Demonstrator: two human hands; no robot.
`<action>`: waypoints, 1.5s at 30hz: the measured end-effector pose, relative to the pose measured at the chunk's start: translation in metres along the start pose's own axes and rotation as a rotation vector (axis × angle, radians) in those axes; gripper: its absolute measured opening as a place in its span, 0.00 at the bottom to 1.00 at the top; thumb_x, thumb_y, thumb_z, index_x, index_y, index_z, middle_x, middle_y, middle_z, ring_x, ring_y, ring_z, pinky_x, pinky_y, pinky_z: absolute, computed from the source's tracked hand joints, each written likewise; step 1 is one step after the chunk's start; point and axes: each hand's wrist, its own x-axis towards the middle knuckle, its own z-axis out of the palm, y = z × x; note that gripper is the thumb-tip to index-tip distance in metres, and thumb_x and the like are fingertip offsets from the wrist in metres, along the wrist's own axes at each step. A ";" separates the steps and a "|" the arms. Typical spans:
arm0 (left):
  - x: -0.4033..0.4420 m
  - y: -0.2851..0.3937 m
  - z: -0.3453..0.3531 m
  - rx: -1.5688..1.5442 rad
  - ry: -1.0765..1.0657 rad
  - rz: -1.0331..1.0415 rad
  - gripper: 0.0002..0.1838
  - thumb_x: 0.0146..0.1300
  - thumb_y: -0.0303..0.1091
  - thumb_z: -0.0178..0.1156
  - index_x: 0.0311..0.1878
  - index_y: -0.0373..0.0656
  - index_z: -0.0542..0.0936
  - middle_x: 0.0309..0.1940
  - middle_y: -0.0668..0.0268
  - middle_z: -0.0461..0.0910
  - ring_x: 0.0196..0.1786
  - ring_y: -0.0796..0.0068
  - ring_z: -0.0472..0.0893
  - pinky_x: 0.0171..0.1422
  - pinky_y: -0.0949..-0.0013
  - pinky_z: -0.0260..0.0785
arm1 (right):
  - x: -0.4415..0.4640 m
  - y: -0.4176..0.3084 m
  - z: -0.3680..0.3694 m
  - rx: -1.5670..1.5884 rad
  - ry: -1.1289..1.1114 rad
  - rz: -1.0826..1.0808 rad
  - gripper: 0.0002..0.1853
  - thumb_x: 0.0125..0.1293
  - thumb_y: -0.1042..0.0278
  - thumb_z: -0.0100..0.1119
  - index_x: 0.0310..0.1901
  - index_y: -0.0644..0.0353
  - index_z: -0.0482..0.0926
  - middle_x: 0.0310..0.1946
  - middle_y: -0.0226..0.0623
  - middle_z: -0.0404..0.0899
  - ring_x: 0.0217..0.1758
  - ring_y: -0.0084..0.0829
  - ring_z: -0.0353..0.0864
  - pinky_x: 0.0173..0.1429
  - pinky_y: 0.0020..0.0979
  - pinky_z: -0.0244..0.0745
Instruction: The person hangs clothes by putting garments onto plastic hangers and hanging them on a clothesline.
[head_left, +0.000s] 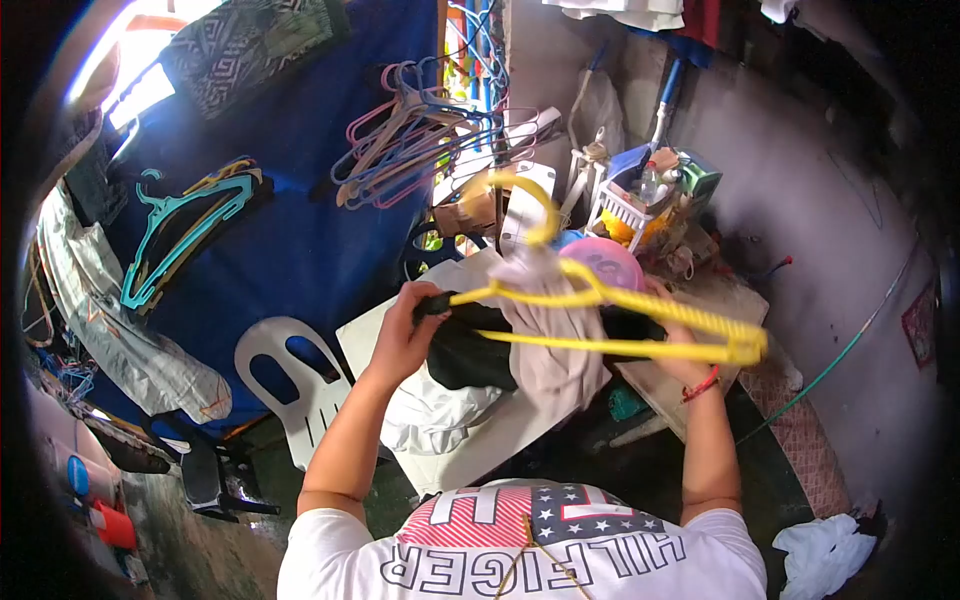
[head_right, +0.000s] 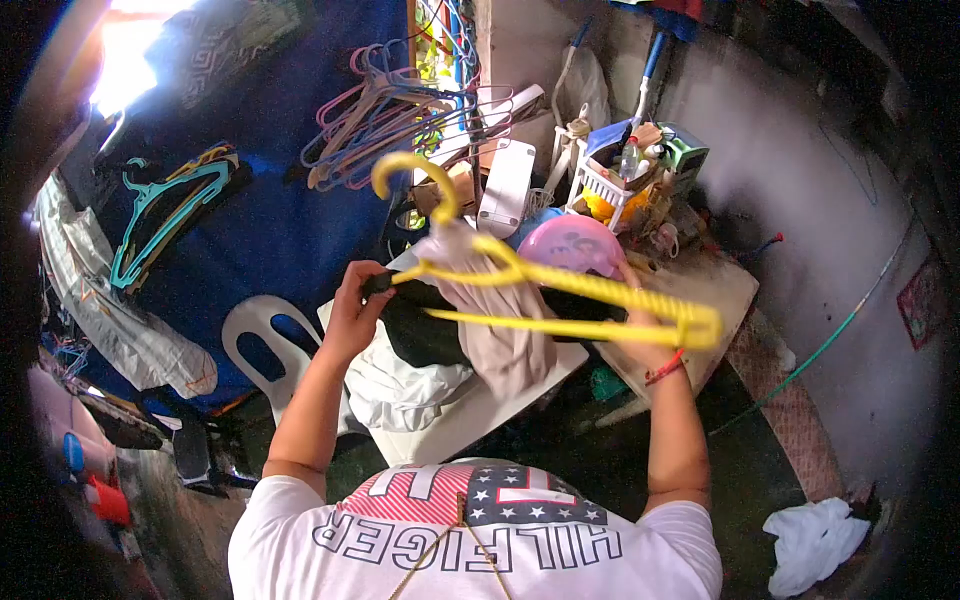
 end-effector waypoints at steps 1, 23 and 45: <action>0.000 -0.007 0.002 -0.040 0.059 -0.021 0.13 0.65 0.23 0.55 0.51 0.40 0.67 0.42 0.66 0.71 0.48 0.77 0.69 0.57 0.75 0.59 | -0.007 -0.014 -0.002 0.103 0.000 0.111 0.23 0.48 0.77 0.58 0.50 0.71 0.78 0.70 0.48 0.60 0.72 0.45 0.60 0.74 0.36 0.54; -0.036 0.062 0.032 -0.098 -0.272 -0.193 0.10 0.64 0.28 0.59 0.45 0.38 0.71 0.34 0.69 0.74 0.38 0.80 0.71 0.45 0.75 0.63 | 0.007 -0.043 0.122 0.271 0.288 -0.169 0.14 0.61 0.71 0.62 0.48 0.64 0.77 0.44 0.40 0.81 0.47 0.31 0.79 0.54 0.34 0.74; -0.045 0.036 0.009 0.172 0.284 -0.180 0.09 0.64 0.28 0.60 0.44 0.37 0.72 0.32 0.62 0.76 0.36 0.76 0.73 0.42 0.73 0.65 | -0.092 -0.065 0.040 0.615 -0.328 0.370 0.07 0.69 0.73 0.52 0.40 0.67 0.78 0.29 0.31 0.80 0.31 0.18 0.79 0.38 0.25 0.76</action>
